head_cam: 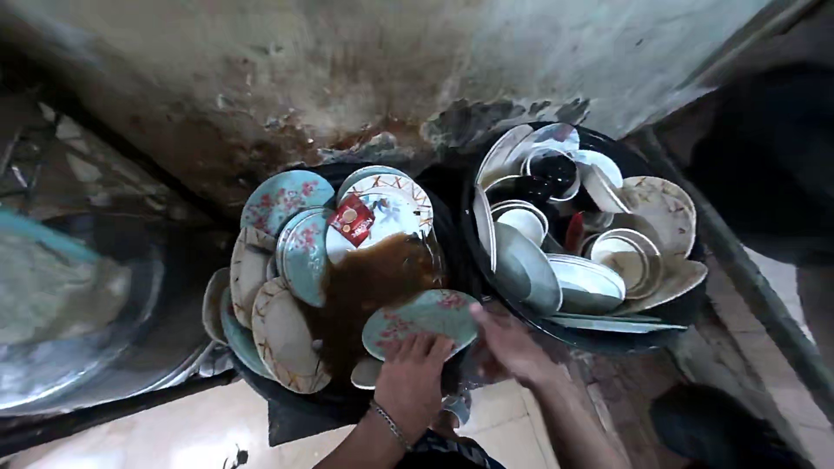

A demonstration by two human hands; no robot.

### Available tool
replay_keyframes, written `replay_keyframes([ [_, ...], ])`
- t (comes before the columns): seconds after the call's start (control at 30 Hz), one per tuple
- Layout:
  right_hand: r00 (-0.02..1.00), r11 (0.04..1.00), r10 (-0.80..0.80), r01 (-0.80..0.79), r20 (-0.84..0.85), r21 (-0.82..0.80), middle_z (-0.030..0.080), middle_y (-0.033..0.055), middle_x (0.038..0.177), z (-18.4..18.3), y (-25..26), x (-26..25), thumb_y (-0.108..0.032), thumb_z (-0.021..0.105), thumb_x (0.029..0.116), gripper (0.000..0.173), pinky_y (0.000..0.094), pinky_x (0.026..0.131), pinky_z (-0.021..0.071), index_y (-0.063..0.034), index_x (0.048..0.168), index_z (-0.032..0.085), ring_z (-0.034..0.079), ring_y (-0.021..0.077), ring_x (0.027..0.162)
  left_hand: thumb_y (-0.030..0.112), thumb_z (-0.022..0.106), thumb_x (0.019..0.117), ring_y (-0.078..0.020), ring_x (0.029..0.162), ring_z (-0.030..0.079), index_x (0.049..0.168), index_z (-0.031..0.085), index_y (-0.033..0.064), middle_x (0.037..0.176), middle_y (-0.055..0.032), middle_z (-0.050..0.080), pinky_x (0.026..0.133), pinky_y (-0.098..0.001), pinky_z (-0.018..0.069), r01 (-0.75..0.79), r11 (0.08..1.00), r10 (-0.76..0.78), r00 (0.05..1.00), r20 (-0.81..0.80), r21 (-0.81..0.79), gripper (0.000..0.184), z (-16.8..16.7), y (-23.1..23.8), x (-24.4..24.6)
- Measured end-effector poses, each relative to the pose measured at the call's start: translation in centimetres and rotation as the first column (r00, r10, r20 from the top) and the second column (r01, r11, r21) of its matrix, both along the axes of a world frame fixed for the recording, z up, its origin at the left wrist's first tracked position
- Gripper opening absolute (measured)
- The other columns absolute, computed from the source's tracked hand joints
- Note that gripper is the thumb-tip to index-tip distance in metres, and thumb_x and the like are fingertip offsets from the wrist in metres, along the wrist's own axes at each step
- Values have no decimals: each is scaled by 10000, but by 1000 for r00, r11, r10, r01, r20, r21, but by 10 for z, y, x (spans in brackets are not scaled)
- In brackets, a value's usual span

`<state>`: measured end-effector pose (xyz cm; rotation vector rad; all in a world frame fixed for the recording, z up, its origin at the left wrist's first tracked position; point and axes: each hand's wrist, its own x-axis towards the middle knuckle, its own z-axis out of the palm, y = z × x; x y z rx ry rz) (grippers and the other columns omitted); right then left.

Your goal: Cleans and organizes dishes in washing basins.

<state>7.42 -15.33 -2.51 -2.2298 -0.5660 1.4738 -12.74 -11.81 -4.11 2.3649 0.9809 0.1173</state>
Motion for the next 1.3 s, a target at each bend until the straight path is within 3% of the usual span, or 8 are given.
replay_keyframes([
  [0.17,993,994,-103,105,-48,32,710,192,1067,-38,44,-26,-303,624,1037,364,463,780,617,-19,1264,638,720,288,910,358,730,926,-315,1511,376,1556,477,311,1610,-42,454,1191,-715,239,78,948,-50,994,98,-309,680,-13,7,-44],
  [0.27,997,995,-79,80,-13,67,698,185,1062,-37,63,-18,-251,608,1045,322,465,789,589,-21,1268,636,694,278,910,658,725,832,-284,1449,448,1479,565,216,1572,-86,475,1176,-562,394,-238,839,338,933,126,-489,801,-33,27,-86],
  [0.43,983,979,140,-155,115,131,682,233,1191,-71,109,10,-323,603,1045,395,589,995,503,-2,1270,654,657,359,1118,607,599,979,-413,1259,601,1398,564,-10,1330,-266,625,1081,-621,449,-520,604,254,844,-473,-604,746,-84,72,-85],
  [0.6,967,961,188,-217,172,173,674,228,1233,-72,127,15,-355,586,1054,418,600,1013,491,-38,1319,644,644,366,1156,385,807,886,-297,1232,625,1340,604,-16,1302,-200,656,1079,-502,485,-448,385,354,879,-319,-807,640,-124,66,-33],
  [0.83,932,841,-43,-161,360,516,710,163,1116,15,102,26,-295,551,1068,344,544,920,566,-51,1292,643,702,272,1014,73,689,942,-284,966,674,1317,590,4,1121,-191,682,834,-474,577,-396,45,883,445,-149,-917,394,-59,56,-51],
  [0.93,852,733,-141,-253,504,632,703,138,989,51,82,26,-313,526,1076,342,489,831,584,-27,1223,644,703,213,880,57,678,938,-302,945,679,1327,577,49,1120,-184,679,778,-499,587,-536,220,904,427,-37,-815,402,-16,65,-59],
  [1.07,678,674,-257,-385,689,631,686,161,879,58,52,12,-310,493,1092,345,513,717,583,-3,1164,632,703,270,775,139,612,1004,-374,849,681,1158,613,0,973,-208,675,749,-603,562,-770,621,783,605,144,-145,207,41,65,-52],
  [1.3,563,727,-535,-74,630,683,687,207,1132,93,-39,59,-227,551,1067,401,518,848,594,-14,1406,527,712,278,954,227,573,1033,-254,868,668,1280,580,15,1002,-160,667,785,-506,566,-772,566,802,436,409,-288,325,44,76,-28],
])
